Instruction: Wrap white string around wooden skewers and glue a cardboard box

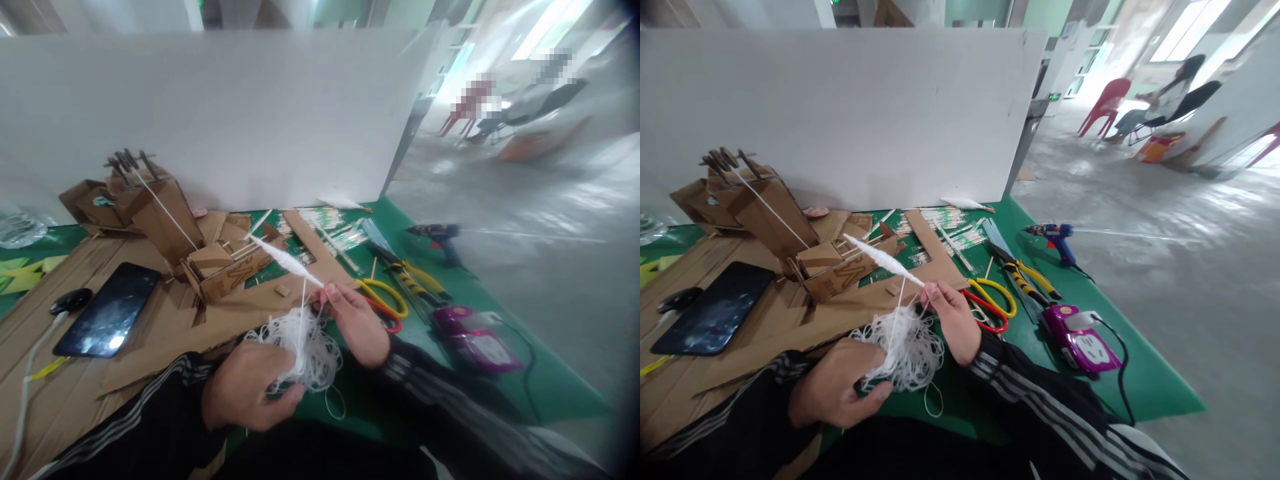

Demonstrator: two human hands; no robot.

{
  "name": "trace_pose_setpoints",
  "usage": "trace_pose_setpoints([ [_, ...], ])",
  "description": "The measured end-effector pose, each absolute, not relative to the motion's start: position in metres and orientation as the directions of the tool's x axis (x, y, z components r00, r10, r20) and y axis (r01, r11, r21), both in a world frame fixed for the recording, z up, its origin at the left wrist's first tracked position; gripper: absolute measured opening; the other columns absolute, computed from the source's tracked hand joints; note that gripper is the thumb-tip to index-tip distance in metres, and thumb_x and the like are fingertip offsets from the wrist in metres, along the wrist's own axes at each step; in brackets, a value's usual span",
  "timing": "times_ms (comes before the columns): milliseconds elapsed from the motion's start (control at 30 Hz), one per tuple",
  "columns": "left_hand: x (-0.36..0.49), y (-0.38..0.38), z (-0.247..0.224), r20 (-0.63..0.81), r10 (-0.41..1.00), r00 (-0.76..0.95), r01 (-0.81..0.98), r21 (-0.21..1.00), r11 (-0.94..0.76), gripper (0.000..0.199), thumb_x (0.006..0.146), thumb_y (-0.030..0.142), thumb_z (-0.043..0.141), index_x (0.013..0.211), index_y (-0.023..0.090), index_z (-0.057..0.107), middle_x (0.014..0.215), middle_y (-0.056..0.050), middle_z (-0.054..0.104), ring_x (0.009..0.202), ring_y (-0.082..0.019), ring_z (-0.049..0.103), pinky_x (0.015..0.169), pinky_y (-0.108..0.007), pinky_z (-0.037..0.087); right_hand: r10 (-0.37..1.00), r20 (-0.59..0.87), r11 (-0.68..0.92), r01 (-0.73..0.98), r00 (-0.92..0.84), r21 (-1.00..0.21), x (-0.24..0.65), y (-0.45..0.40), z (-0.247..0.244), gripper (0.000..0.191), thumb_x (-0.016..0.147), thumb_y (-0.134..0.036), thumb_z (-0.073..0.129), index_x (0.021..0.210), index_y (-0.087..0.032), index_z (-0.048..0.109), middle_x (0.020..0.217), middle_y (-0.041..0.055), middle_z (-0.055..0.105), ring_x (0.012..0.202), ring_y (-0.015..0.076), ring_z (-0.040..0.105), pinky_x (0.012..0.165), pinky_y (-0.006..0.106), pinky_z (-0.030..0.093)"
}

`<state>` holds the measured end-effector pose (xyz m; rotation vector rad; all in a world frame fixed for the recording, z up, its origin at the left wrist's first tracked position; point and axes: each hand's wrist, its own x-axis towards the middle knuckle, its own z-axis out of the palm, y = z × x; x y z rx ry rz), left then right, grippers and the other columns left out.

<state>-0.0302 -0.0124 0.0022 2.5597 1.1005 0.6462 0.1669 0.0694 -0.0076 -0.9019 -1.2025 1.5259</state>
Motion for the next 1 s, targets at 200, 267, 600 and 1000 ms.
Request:
trace_pose_setpoints([
  [200, -0.027, -0.007, 0.002, 0.156, 0.83, 0.536, 0.726, 0.416, -0.548, 0.025, 0.092, 0.033, 0.041, 0.07, 0.022, 0.039, 0.067, 0.001, 0.053, 0.063, -0.016, 0.052, 0.058, -0.03, 0.031, 0.991, 0.055, 0.033, -0.176, -0.12, -0.984, 0.175, 0.08, -0.007, 0.032, 0.088, -0.045, 0.056, 0.071, -0.018, 0.057, 0.092, 0.004, 0.063, 0.087, 0.0168, 0.057, 0.072, 0.027, 0.042],
  [267, -0.027, -0.008, 0.003, 0.104, 0.87, 0.481, 0.761, 0.443, -0.474, 0.023, 0.092, 0.036, 0.041, 0.074, 0.022, 0.042, 0.067, 0.001, 0.054, 0.062, -0.017, 0.053, 0.058, -0.03, 0.031, 0.991, 0.074, 0.048, -0.215, -0.114, -0.975, 0.176, 0.08, -0.003, 0.033, 0.089, -0.047, 0.055, 0.071, -0.018, 0.056, 0.092, 0.004, 0.063, 0.081, 0.0156, 0.058, 0.067, 0.027, 0.042],
  [600, -0.019, -0.007, 0.012, -0.06, 0.876, 0.479, 0.338, 0.933, -0.121, 0.017, 0.089, 0.014, 0.04, 0.092, 0.019, 0.056, 0.083, -0.002, 0.066, 0.077, -0.017, 0.062, 0.076, -0.026, 0.047, 0.906, 0.19, 0.175, -0.075, -0.379, -0.982, 0.154, 0.044, 0.004, 0.031, 0.097, -0.041, 0.039, 0.078, -0.02, 0.048, 0.079, 0.0022, 0.058, 0.066, 0.0126, 0.052, 0.063, 0.027, 0.044],
  [1000, -0.018, -0.007, -0.003, -0.049, 0.986, 0.157, 0.46, 0.887, -0.03, 0.024, 0.095, 0.027, 0.035, 0.107, 0.021, 0.055, 0.09, -0.003, 0.068, 0.077, -0.018, 0.06, 0.073, -0.03, 0.044, 0.954, 0.23, 0.275, 0.258, -0.192, -0.926, 0.151, 0.046, -0.007, 0.032, 0.098, -0.039, 0.034, 0.076, -0.02, 0.048, 0.058, -0.0042, 0.041, 0.052, 0.0111, 0.038, 0.054, 0.025, 0.032],
])
